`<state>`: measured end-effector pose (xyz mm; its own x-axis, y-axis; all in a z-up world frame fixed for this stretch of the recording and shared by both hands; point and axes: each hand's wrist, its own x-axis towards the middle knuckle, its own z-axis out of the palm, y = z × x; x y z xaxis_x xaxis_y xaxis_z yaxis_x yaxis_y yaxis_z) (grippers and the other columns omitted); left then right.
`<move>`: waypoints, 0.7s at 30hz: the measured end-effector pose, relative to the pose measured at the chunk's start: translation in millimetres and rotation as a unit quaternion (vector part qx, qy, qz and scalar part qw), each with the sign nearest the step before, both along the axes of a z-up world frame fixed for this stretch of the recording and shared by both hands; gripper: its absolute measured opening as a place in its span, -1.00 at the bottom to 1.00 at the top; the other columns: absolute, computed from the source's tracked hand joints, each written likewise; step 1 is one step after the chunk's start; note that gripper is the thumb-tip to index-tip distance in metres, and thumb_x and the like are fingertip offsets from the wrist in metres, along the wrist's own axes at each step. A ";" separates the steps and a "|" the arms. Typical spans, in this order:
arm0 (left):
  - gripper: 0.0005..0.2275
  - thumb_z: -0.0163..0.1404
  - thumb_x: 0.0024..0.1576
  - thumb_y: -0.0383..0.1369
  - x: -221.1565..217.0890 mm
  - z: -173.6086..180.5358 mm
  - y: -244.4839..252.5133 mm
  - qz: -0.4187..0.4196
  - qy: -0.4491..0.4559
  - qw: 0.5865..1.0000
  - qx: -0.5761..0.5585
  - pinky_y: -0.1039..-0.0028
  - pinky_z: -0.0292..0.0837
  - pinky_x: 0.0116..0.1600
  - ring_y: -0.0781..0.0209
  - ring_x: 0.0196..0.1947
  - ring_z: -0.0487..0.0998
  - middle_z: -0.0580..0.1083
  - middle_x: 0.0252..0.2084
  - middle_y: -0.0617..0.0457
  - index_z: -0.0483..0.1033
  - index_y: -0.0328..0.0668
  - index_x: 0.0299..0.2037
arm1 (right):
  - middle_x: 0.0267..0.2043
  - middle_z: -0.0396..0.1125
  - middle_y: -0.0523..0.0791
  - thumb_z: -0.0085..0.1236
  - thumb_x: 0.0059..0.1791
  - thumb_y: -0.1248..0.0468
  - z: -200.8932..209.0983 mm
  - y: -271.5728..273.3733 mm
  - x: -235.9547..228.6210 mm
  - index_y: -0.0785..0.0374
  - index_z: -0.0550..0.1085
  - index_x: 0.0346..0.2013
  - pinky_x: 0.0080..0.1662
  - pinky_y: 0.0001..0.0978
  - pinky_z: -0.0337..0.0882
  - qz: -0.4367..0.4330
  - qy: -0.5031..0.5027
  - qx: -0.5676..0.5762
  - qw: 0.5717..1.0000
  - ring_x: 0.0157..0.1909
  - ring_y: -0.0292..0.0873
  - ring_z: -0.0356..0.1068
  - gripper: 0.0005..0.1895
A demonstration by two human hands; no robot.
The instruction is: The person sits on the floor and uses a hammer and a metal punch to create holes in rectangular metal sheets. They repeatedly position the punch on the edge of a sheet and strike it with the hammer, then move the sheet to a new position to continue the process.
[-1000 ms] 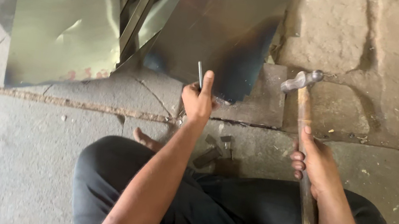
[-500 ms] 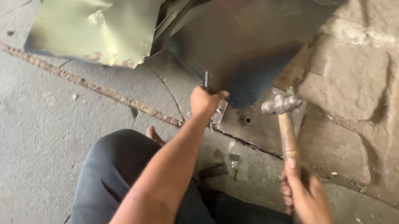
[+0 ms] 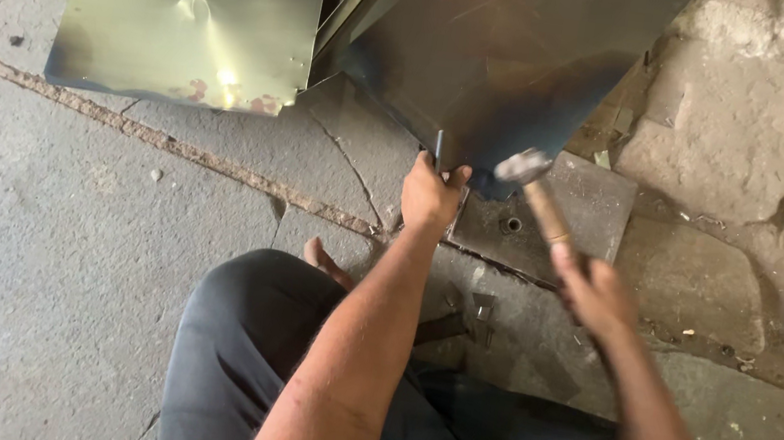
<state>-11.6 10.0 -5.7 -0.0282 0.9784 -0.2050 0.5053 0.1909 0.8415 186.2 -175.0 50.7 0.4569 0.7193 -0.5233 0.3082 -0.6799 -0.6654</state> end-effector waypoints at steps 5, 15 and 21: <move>-0.50 0.22 0.14 -0.12 13.0 -1.6 -1.6 -0.021 -0.019 0.999 0.037 0.06 0.44 -0.06 -0.34 -0.14 0.57 0.57 -0.20 -0.32 0.28 -0.38 0.01 | -0.64 0.26 -0.09 -0.03 -0.04 -0.39 60.1 -57.4 61.6 0.32 0.48 -0.48 -0.51 -0.24 0.24 -0.033 -0.115 -0.069 0.990 -0.64 -0.17 0.23 -0.24; -0.75 0.09 0.20 -0.35 -11.5 193.6 -55.9 -0.049 -0.297 0.947 -0.111 0.51 0.18 -0.63 0.37 -0.67 0.39 0.62 -0.43 -0.10 0.29 -0.30 -0.08 | 0.29 0.34 0.08 -0.01 -0.10 -0.37 32.5 -81.9 62.9 0.20 0.36 0.33 0.28 -0.01 0.26 -0.185 -0.078 0.069 0.977 0.34 0.09 0.31 -0.08; -0.71 0.13 0.14 -0.43 -82.3 282.8 -116.9 -0.085 -0.299 0.948 -0.062 0.53 0.10 -0.69 0.41 -0.75 0.24 0.49 -0.53 0.01 0.41 -0.38 0.01 | -0.03 0.48 0.22 0.03 -0.14 -0.42 57.7 49.3 -2.0 0.53 0.43 -0.03 0.08 0.01 0.44 -0.228 0.669 0.350 0.615 0.01 0.15 0.50 -0.02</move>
